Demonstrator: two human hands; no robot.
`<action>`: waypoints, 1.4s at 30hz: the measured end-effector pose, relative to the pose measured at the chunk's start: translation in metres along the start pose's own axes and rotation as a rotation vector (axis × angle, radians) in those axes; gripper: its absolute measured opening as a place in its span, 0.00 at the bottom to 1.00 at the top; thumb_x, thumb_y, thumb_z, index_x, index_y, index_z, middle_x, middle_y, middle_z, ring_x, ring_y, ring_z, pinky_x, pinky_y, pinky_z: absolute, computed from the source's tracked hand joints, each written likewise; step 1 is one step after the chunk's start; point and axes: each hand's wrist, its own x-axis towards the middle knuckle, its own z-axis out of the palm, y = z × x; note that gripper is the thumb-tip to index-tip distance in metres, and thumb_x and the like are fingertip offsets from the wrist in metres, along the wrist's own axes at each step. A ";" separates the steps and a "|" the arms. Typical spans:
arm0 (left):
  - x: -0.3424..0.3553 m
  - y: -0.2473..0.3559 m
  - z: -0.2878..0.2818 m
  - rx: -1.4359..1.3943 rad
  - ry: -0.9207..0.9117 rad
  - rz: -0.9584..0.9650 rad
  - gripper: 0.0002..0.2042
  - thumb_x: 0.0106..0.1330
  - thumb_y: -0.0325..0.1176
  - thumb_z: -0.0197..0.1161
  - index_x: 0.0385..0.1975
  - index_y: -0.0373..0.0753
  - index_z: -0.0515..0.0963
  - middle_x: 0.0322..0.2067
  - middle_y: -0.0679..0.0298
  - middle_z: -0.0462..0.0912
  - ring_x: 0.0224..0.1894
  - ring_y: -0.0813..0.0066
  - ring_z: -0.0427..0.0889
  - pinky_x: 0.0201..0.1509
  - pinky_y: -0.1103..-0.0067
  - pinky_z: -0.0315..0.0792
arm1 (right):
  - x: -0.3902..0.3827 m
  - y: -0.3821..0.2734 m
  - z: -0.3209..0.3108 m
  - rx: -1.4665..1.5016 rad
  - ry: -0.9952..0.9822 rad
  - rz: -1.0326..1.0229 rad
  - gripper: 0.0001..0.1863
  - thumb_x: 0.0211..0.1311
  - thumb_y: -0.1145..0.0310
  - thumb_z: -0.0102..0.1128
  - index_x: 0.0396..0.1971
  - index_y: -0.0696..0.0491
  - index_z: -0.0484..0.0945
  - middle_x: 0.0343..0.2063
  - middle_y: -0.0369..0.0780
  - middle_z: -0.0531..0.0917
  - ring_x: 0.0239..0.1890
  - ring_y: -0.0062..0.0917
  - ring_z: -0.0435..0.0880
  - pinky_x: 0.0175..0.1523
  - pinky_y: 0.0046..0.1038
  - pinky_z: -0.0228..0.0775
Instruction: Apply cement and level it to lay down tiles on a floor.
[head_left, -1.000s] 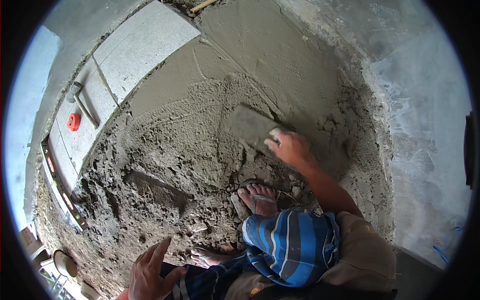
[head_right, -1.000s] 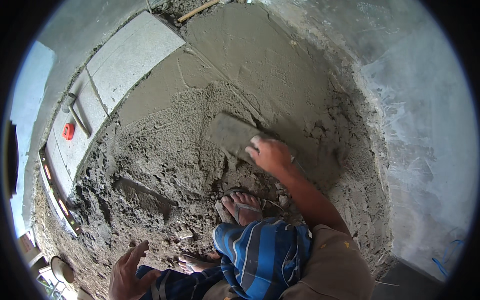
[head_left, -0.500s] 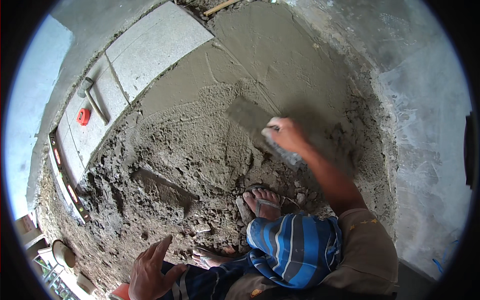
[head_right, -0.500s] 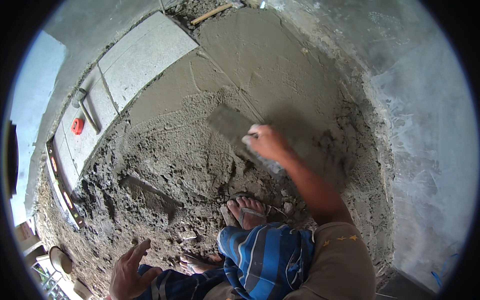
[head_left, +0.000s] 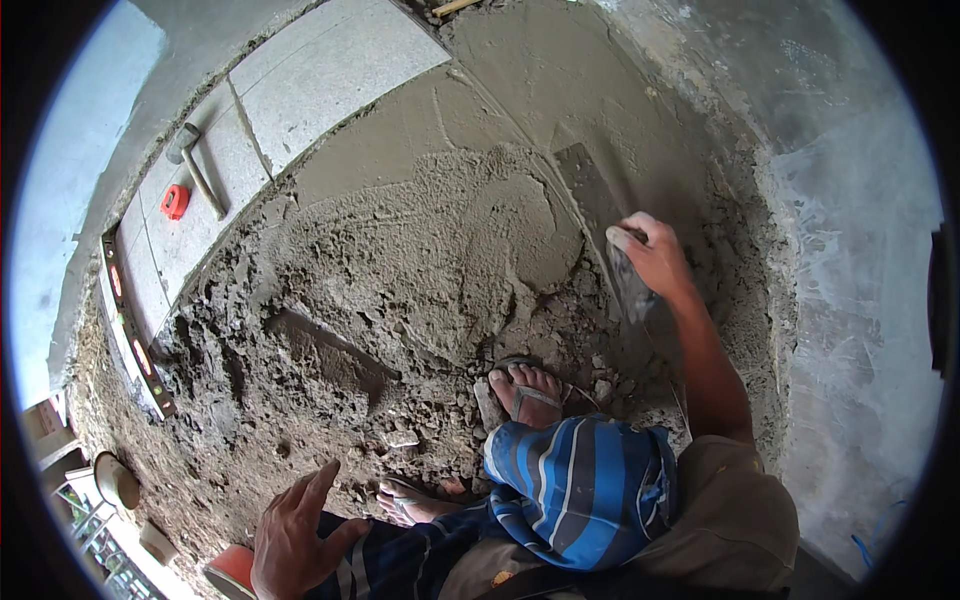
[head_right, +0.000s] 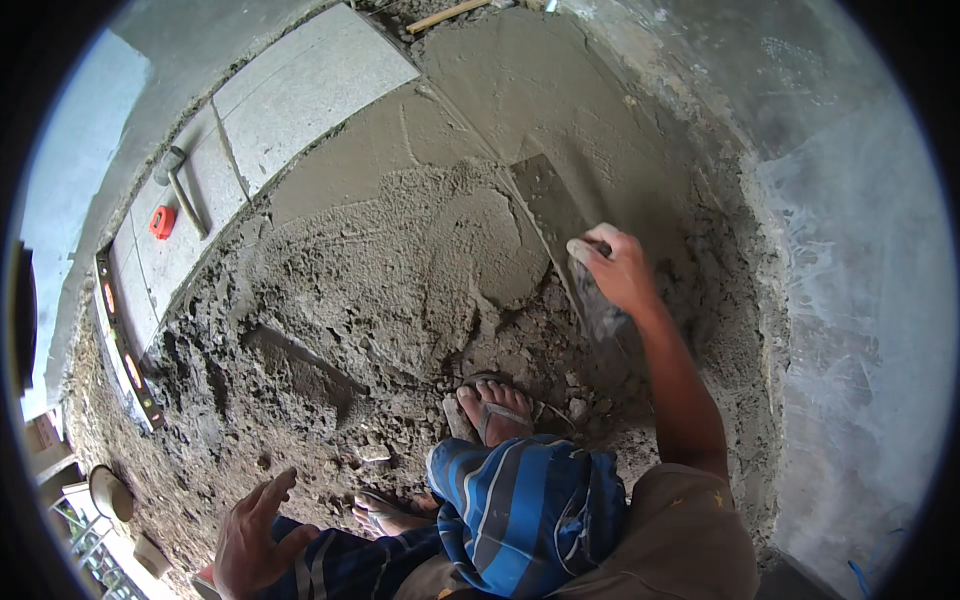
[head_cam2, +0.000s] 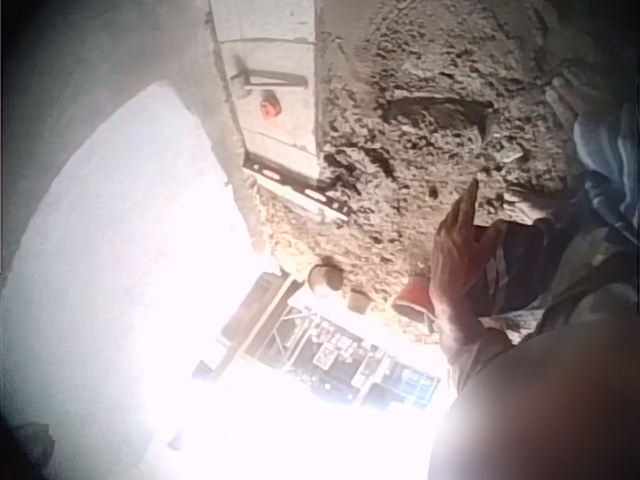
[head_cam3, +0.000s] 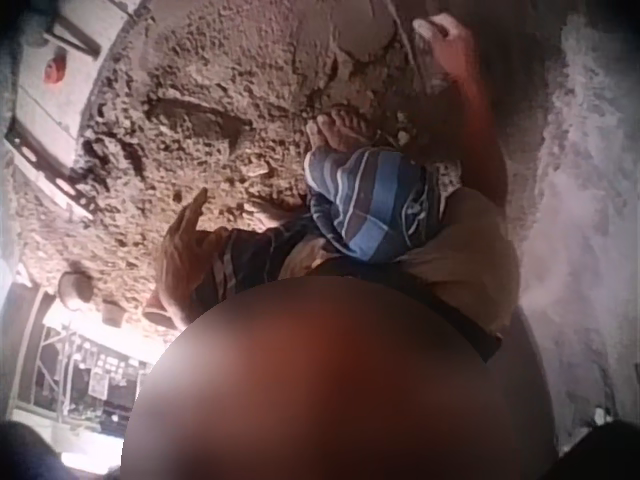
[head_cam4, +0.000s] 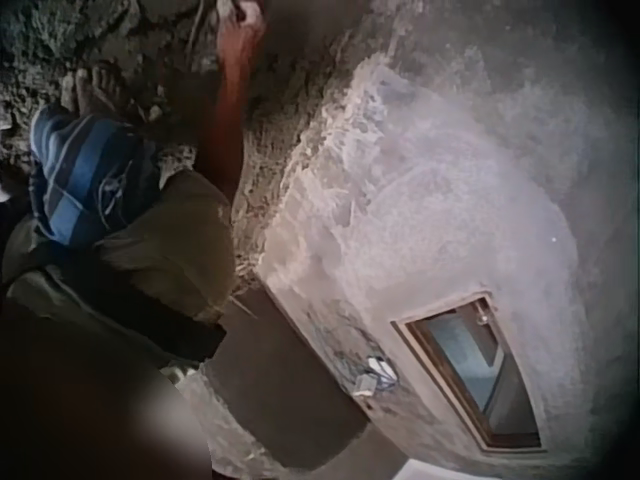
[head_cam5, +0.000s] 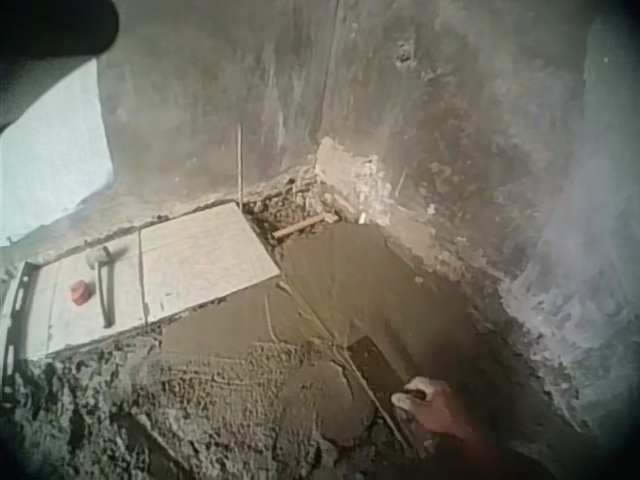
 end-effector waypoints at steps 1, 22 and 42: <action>0.000 0.000 0.001 0.083 -0.013 0.029 0.36 0.61 0.51 0.72 0.65 0.37 0.71 0.53 0.49 0.83 0.54 0.46 0.83 0.58 0.61 0.77 | -0.009 -0.010 0.000 0.006 -0.010 -0.010 0.15 0.67 0.56 0.65 0.43 0.52 0.83 0.29 0.41 0.87 0.30 0.30 0.86 0.36 0.35 0.75; 0.006 0.006 0.012 -0.006 -0.072 0.227 0.34 0.62 0.36 0.71 0.70 0.47 0.68 0.59 0.39 0.78 0.60 0.42 0.79 0.56 0.61 0.78 | -0.072 -0.020 0.054 0.401 -0.269 0.287 0.21 0.60 0.53 0.71 0.38 0.59 0.86 0.29 0.40 0.86 0.34 0.23 0.83 0.43 0.30 0.74; 0.036 -0.018 0.019 -0.023 -0.111 0.111 0.35 0.57 0.40 0.77 0.63 0.34 0.72 0.54 0.48 0.83 0.53 0.50 0.85 0.56 0.64 0.78 | -0.110 0.138 -0.085 0.508 0.229 0.997 0.19 0.66 0.48 0.65 0.33 0.50 0.78 0.24 0.34 0.73 0.19 0.19 0.69 0.22 0.27 0.61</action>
